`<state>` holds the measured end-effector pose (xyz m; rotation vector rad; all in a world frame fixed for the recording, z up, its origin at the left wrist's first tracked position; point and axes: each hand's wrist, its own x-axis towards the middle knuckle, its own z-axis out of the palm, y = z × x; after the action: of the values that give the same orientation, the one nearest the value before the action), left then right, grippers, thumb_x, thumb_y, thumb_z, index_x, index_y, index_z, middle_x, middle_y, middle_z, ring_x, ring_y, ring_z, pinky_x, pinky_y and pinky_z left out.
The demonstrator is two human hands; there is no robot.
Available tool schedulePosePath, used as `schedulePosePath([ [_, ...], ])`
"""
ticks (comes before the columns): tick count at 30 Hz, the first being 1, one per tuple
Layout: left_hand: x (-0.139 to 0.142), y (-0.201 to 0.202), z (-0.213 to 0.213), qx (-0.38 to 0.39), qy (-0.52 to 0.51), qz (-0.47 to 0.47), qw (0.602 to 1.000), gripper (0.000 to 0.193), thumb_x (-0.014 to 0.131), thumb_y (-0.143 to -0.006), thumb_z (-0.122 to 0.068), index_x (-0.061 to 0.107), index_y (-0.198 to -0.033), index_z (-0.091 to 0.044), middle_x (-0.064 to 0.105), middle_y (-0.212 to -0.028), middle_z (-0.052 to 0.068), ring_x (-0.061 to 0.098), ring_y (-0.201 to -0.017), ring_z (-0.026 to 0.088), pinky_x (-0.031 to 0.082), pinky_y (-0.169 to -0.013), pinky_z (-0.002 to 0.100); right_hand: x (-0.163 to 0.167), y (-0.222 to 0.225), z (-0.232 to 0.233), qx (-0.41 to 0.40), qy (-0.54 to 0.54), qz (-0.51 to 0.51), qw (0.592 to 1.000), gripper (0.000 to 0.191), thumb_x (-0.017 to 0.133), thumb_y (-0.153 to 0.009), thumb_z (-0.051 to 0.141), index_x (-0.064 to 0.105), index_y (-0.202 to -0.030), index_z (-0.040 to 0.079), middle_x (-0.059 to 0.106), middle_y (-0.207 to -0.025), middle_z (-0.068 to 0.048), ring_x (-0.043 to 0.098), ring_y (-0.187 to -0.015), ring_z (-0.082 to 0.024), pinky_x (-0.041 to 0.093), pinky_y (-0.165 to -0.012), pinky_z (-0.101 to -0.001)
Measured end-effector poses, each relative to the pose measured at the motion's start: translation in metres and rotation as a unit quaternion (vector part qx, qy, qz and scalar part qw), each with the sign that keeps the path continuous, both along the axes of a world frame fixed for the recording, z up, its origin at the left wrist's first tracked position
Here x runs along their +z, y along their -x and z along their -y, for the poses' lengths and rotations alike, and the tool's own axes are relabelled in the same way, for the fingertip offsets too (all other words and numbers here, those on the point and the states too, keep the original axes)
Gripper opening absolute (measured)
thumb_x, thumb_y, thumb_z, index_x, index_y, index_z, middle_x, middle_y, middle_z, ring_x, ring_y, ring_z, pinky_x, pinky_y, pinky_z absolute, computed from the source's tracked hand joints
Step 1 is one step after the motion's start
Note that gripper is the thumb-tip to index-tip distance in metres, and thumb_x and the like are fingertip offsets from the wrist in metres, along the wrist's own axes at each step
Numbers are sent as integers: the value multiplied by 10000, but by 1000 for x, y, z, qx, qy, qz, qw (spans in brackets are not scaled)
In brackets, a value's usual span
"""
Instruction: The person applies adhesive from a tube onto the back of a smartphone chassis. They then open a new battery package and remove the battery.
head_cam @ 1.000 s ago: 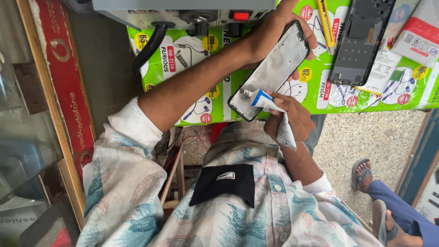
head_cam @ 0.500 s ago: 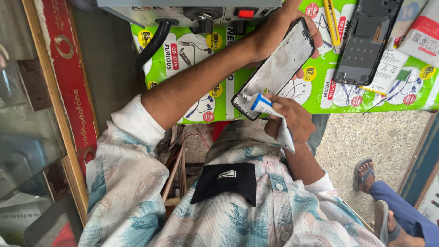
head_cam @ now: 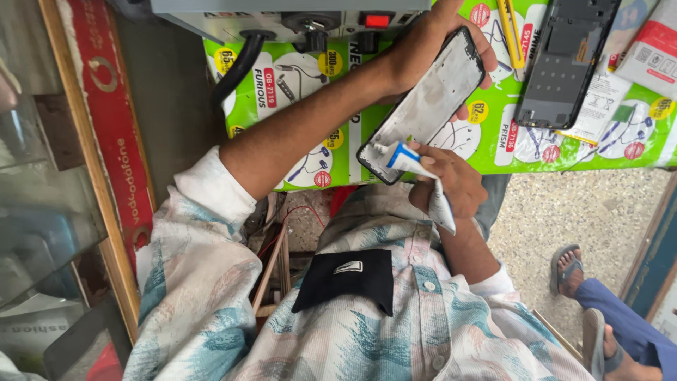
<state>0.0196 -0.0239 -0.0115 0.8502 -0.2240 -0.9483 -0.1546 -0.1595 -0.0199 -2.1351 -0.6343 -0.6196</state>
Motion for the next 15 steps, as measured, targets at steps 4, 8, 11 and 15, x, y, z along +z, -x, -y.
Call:
schedulePosePath([
  [4, 0, -2, 0, 3, 11, 1, 1000, 1091, 255, -857, -889, 677, -1048, 99, 731, -906, 205, 764, -680, 296, 686, -604, 438, -23, 3, 14, -102, -31, -169, 980, 163, 539, -1087, 173, 515, -1209, 69, 732, -1010, -180, 740, -816, -323, 602, -753, -387],
  [8, -1, -8, 6, 83, 14, 193, 978, 991, 202, -1034, -747, 732, -1056, 90, 775, -930, 193, 749, -853, 267, 615, -828, 380, -24, -41, 35, 9, -480, -232, 846, 373, 437, -1180, 415, 441, -1388, 105, 688, -1061, -191, 685, -816, -330, 583, -817, -416],
  [11, 5, -11, 8, 252, -131, 476, 832, 761, 140, -1152, -602, 579, -1158, 20, 695, -1072, 162, 681, -1079, 279, 513, -999, 382, -3, -75, 40, 88, -496, -204, 839, 481, 379, -1142, 525, 383, -1481, 185, 729, -1049, -197, 698, -751, -284, 587, -696, -373],
  [15, 10, -5, 4, 211, -181, 391, 878, 587, 220, -1140, -481, 412, -1425, -6, 658, -1091, 141, 673, -1117, 268, 535, -1005, 380, 18, -85, 26, 75, -532, -243, 808, 489, 386, -1140, 534, 381, -1423, 135, 692, -1090, -197, 714, -906, -325, 601, -748, -412],
])
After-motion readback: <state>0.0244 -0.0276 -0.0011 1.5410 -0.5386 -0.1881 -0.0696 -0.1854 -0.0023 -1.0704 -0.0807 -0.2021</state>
